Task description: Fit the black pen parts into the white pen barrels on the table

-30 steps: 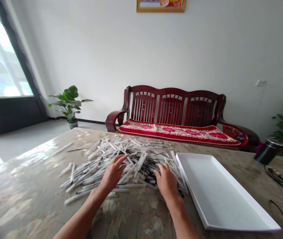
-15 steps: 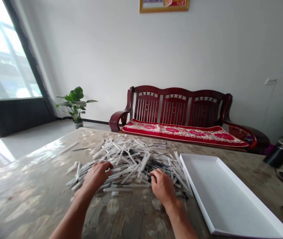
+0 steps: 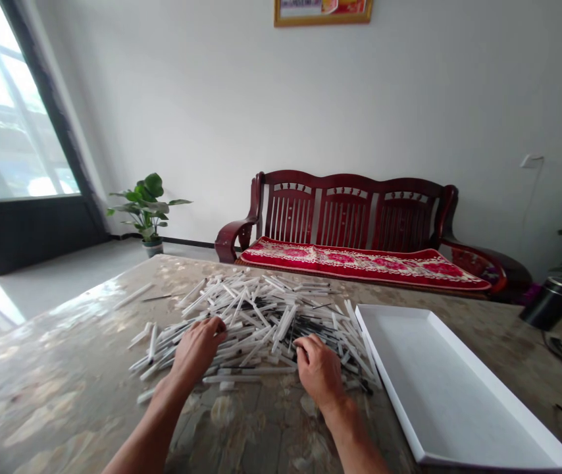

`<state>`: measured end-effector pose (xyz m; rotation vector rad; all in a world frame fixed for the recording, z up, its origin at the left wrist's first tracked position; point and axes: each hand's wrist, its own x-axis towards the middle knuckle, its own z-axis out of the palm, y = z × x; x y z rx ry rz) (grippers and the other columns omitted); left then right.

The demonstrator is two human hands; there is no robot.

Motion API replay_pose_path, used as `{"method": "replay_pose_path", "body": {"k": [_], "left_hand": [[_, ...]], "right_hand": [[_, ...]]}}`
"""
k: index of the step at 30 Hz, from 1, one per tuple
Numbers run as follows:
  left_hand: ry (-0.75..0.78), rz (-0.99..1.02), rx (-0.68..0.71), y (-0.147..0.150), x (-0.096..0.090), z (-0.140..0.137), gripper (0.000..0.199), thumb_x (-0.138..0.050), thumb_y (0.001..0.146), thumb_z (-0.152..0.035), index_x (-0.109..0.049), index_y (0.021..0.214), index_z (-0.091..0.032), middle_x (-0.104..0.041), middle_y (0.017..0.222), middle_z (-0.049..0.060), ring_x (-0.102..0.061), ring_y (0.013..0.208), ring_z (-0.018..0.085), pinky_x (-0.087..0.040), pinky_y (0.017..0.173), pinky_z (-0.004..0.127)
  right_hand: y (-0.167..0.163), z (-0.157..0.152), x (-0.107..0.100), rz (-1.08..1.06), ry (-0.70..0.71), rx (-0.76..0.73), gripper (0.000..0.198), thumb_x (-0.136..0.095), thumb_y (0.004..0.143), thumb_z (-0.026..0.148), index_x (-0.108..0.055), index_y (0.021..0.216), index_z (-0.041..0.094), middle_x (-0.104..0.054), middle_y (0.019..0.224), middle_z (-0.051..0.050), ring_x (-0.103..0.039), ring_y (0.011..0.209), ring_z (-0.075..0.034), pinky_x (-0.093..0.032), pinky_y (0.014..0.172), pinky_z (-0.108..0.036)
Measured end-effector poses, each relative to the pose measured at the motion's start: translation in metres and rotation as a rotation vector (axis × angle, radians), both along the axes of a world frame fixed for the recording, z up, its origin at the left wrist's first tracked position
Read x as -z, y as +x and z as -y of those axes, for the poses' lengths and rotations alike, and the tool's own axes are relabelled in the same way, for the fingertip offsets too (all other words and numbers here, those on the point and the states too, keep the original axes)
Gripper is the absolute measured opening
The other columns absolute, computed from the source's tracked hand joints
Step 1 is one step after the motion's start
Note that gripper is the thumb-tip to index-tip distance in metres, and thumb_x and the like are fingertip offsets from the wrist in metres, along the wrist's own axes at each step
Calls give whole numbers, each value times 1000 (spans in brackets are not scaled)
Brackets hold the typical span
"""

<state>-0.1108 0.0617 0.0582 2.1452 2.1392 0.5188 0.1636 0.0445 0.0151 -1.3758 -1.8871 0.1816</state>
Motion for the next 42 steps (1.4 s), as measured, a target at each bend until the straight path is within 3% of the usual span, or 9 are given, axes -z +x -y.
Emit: {"method": "replay_pose_path", "body": {"k": [3,7,13,24,28,31,35,38,42], "left_hand": [[134,82,173,22,6,3,10,-50,92,-22,-59,94,-20,-69,92,5,-62,90,22,-42,80,31],[241,53,448,55,20,13,8,-50,92,-17,-57,93,-21,-66,89,3,-61,82,20,-42,74,30],[274,41,646,76,37,22,12,-52,95,-27,-55,86,-22,-64,81,1,-61,73,18,-40,66,28],[185,145,642,67,18,24,16,-51,94,-25,-67,93,-25,-72,81,0,-67,72,15,-43,61,23],[235,476,450,61,14,19,18,-50,91,-24,-66,99,-26,-74,88,1,-69,77,16,-49,68,24],[315,908,301,61,11,17,15,-50,90,-32,-60,97,-23,-72,81,1,-69,71,16,-53,70,27],[375,1493,230,61,3,15,27,-60,87,-46,-54,98,-22,-74,94,5,-72,91,21,-55,89,38],[289,1806,182,61,1,11,38,-73,76,-47,-51,96,-22,-75,102,6,-71,100,24,-52,97,44],[135,1984,143,67,6,9,45,-82,67,-41,-50,93,-21,-75,108,8,-69,107,26,-49,102,45]], "right_hand": [[-6,1,-2,-220,-62,-38,28,-46,93,33,-71,96,21,-72,88,-7,-68,86,-22,-49,78,-29],[-13,7,-10,-522,-335,-174,54,-33,97,59,-68,97,19,-66,69,-3,-59,55,-16,-44,52,-26],[-16,11,-15,-413,-610,-314,52,-51,88,66,-69,82,18,-47,49,6,-45,42,-11,-31,40,-21],[-7,8,-21,-157,-352,-298,43,-46,96,52,-63,75,18,-57,64,3,-52,64,-13,-34,59,-22],[-8,7,-17,-209,-304,-205,40,-44,96,51,-65,83,19,-63,70,0,-58,69,-16,-40,65,-24],[-14,8,-12,-284,-295,-219,33,-50,93,47,-66,104,20,-71,90,-5,-64,82,-19,-46,73,-26],[-19,7,-7,-328,-204,-219,29,-53,90,35,-66,113,22,-69,113,-8,-66,88,-18,-49,84,-30],[-20,8,-7,-368,-199,-162,25,-50,91,33,-68,105,21,-71,100,-6,-66,75,-17,-50,74,-28],[-25,15,-11,-507,-420,-231,41,-40,97,52,-66,93,20,-67,69,-1,-57,50,-14,-42,50,-24]]}}
